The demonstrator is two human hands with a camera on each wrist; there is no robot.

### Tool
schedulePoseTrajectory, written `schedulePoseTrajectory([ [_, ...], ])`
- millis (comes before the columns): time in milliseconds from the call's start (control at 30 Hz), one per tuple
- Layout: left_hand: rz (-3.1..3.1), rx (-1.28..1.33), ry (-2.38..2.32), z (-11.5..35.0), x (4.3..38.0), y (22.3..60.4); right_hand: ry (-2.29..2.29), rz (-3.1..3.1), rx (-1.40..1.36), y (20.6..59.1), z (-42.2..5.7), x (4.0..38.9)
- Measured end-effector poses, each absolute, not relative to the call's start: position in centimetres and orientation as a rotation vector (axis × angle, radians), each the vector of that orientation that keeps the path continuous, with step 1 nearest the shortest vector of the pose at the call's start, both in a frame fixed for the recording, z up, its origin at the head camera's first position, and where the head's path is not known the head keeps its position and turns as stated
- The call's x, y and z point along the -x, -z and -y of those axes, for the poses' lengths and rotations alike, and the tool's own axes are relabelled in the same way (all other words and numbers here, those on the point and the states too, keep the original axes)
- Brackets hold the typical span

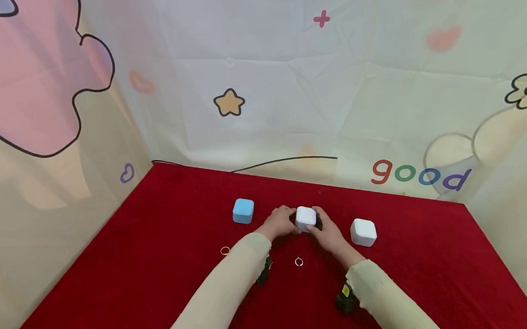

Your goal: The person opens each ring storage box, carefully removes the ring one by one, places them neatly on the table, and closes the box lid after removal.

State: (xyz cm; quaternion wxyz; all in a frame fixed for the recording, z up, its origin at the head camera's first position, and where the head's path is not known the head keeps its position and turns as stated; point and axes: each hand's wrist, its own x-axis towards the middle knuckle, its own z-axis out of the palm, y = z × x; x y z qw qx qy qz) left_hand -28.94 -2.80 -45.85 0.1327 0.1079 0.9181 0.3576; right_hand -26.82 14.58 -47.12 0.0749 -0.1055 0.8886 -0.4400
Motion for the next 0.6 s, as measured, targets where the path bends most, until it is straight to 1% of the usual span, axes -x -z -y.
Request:
schedulePoseTrajectory([
  [600,-2.653,-0.353,-1.051,3.04,29.05,45.91,1.274,-2.666,0.295,46.16,-14.90,26.73],
])
